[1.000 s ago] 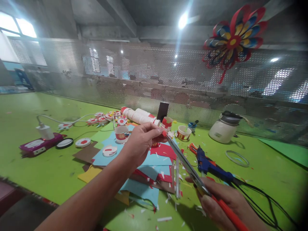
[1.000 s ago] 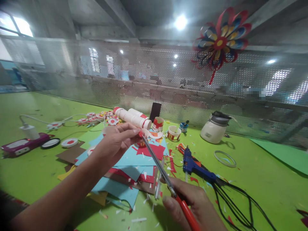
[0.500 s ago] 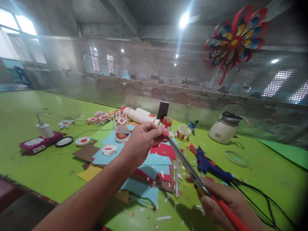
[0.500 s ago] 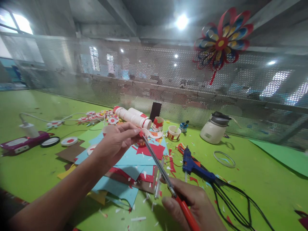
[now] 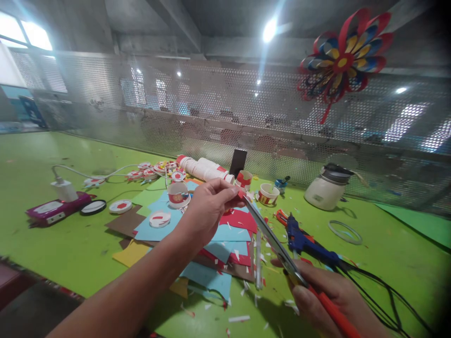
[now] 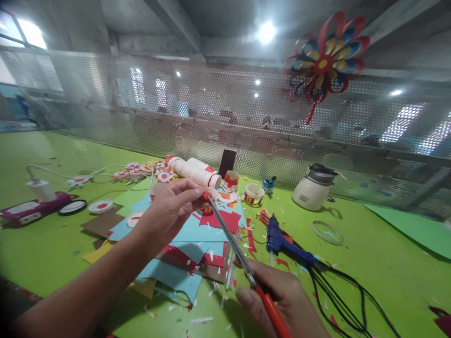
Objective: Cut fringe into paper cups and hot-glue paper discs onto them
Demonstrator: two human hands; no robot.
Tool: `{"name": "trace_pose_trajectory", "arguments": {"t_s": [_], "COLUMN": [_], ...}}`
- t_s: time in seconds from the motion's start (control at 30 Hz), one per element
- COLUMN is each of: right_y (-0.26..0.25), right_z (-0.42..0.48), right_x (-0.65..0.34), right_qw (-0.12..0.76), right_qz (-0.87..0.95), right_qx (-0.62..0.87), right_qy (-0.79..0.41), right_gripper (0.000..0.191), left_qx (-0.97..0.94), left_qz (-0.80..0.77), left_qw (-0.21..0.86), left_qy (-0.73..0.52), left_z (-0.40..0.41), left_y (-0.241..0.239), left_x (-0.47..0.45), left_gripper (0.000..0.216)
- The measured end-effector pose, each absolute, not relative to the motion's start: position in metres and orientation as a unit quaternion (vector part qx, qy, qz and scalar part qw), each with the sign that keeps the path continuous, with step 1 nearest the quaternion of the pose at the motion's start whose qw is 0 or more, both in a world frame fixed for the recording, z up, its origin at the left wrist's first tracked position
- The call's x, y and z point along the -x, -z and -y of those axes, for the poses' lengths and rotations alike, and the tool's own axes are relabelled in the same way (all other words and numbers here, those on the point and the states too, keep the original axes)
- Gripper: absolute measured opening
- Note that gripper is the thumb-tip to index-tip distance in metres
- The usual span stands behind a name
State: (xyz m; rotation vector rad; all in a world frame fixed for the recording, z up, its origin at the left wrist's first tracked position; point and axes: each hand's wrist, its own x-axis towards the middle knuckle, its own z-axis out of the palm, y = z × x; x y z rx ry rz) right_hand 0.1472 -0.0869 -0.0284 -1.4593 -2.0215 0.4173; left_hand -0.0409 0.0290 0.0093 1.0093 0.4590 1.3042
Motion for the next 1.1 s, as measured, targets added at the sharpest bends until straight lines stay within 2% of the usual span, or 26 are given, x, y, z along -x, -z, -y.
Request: {"name": "trace_pose_trajectory", "arguments": {"t_s": [0.53, 1.1], "right_y": [0.030, 0.032], "right_z": [0.086, 0.085], "right_x": [-0.143, -0.144], "right_qw": [0.337, 0.334], "right_qz": [0.762, 0.767], "right_qx": [0.544, 0.543], "right_qy": [-0.099, -0.071], "right_gripper": [0.047, 0.048], "left_qx": [-0.388, -0.377], "left_qz": [-0.190, -0.195], "left_qw": [0.647, 0.657], "left_qy": [-0.628, -0.623], "left_z": [-0.022, -0.020], "left_y": [0.001, 0.000], "left_x": [0.026, 0.027], "left_gripper": [0.011, 0.012]}}
